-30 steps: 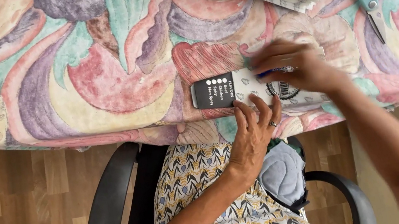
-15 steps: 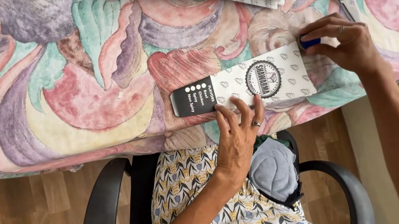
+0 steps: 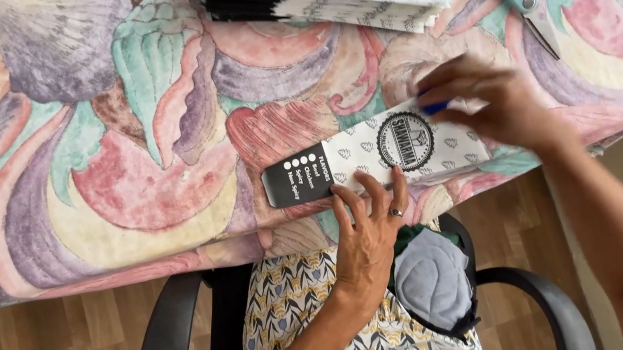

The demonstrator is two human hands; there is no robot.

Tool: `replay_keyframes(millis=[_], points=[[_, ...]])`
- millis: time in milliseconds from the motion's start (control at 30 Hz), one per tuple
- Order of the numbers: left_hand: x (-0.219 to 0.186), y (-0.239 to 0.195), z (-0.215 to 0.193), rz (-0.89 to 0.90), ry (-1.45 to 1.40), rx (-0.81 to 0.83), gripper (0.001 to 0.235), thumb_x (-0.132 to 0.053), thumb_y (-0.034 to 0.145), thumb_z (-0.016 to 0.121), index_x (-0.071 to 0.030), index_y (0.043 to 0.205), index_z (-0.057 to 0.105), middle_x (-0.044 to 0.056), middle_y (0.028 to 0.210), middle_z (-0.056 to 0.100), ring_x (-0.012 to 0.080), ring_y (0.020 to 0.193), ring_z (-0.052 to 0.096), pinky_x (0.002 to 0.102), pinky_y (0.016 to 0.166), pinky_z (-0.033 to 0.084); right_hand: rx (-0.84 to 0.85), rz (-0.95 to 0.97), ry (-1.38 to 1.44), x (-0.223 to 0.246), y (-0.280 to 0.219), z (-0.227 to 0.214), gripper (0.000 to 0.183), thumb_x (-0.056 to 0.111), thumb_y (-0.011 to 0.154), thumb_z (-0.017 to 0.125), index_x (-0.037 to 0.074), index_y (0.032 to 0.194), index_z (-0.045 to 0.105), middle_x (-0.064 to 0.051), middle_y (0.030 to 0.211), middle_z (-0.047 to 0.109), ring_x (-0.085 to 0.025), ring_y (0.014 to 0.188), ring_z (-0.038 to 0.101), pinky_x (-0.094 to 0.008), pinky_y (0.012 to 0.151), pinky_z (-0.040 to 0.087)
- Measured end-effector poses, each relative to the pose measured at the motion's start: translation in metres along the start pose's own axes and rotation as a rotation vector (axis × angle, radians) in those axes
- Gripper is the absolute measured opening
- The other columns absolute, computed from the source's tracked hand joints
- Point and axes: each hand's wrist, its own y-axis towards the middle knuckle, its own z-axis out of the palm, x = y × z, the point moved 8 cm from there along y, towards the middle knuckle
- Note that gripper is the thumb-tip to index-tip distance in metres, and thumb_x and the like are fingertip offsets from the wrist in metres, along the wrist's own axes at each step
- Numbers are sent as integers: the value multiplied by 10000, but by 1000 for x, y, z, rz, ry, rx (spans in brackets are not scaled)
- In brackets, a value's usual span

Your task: Folding and stacking printed paper sleeves for food packaging on a table.

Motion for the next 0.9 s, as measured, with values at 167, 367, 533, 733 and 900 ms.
replay_keyframes(millis=[167,367,533,733,900], points=[[-7,-4,10,81,14,135,935,-521,896,626,-131,1613,169,247,1422,430,451,1169,557,495,1046,429,8,-303,93,47,40,70,175,100,976,684,-38,1079,714,-147,1166,726,-328,1159,690,-408,1032,615],[-5,-4,9,87,-14,106,881,-416,938,632,-104,1606,148,238,1409,435,446,1162,562,504,1065,434,52,-118,105,15,24,48,230,35,953,679,-25,1175,682,-194,1211,683,-339,1147,664,-449,1037,581],[-6,-2,12,49,-22,59,854,-440,976,663,-103,1574,156,222,1388,456,413,1149,606,481,1068,467,-34,-67,-57,-47,-38,-9,218,42,920,755,11,1133,724,-166,1207,730,-324,1177,695,-428,1058,567],[-5,-3,10,42,-40,4,772,-384,966,646,-150,1578,239,220,1342,464,441,1157,580,498,1037,439,54,-169,125,18,30,43,179,62,901,737,-2,1068,745,-180,1105,738,-331,1078,699,-441,1017,563],[-10,-6,9,47,-87,-9,697,-300,917,659,-155,1512,326,254,1293,455,519,1176,537,571,1021,398,71,-415,331,88,97,115,209,195,1001,664,7,1061,734,-177,1033,694,-383,950,670,-475,856,563]])
